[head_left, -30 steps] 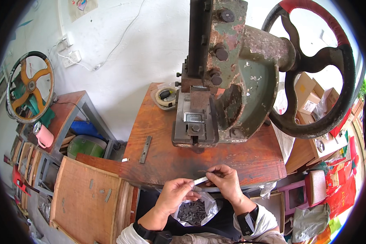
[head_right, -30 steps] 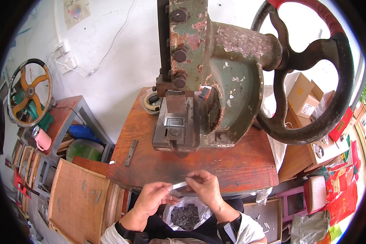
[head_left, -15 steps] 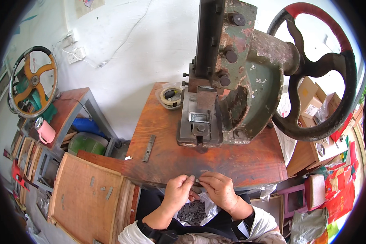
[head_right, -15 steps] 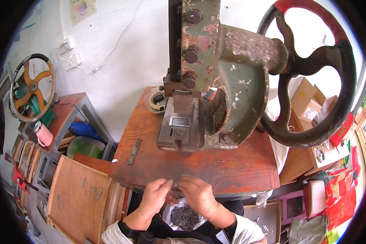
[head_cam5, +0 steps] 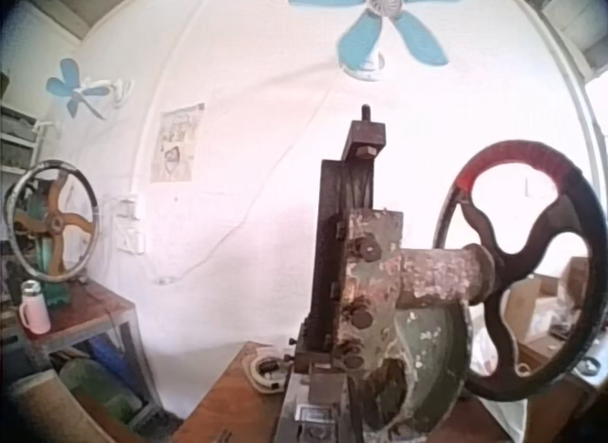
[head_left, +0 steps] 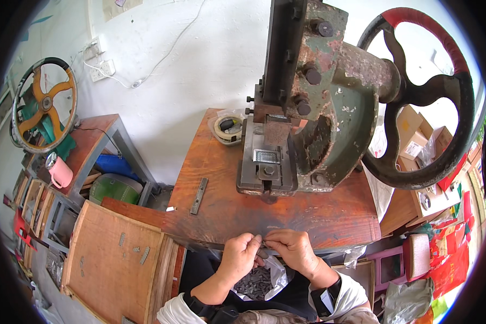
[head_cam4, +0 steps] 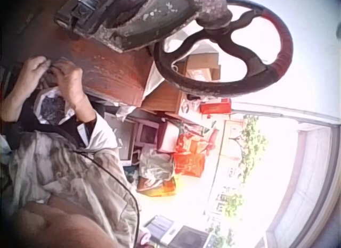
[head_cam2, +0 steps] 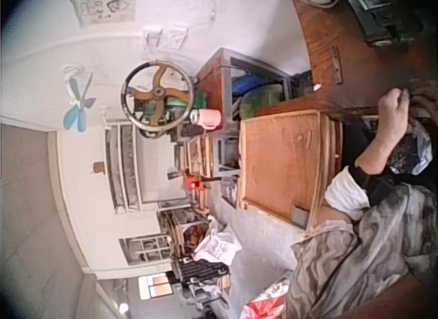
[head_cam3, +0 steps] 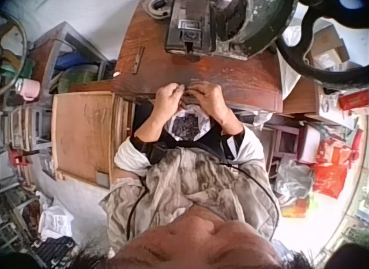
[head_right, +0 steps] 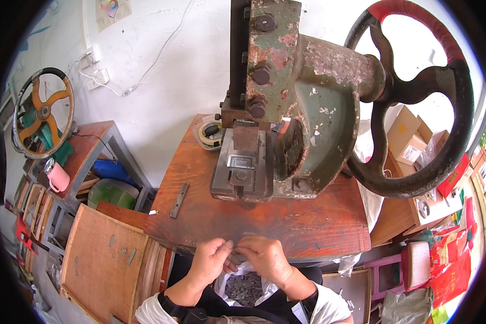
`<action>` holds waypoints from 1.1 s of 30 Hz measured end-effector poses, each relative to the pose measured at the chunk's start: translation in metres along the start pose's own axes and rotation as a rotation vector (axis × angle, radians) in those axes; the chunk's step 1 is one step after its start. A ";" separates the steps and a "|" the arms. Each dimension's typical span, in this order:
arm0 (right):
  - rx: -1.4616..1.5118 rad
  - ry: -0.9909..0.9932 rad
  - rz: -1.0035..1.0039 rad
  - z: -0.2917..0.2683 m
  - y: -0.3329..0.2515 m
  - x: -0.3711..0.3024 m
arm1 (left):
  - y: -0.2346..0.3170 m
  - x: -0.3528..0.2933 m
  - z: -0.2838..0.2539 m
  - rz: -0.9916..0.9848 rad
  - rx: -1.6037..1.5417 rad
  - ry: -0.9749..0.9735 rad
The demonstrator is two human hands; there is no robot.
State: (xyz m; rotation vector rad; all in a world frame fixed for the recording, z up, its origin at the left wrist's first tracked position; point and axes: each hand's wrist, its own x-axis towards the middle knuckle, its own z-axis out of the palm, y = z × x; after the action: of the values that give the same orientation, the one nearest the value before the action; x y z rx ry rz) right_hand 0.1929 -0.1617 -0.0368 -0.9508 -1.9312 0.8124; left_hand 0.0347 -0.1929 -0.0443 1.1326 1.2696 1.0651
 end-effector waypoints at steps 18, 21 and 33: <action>-0.030 -0.052 0.006 -0.002 0.006 0.001 | -0.006 0.002 -0.002 -0.097 -0.173 -0.036; -0.019 -0.048 -0.006 -0.002 0.009 0.002 | -0.005 0.002 -0.001 -0.082 -0.188 -0.026; -0.009 -0.072 -0.023 -0.004 0.007 0.005 | -0.009 0.004 -0.002 -0.104 -0.180 -0.045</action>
State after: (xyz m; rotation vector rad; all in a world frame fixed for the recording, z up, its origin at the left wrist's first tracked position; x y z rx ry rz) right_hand 0.1965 -0.1528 -0.0386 -0.9136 -2.0057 0.8358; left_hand 0.0323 -0.1905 -0.0540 0.9392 1.1597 1.0485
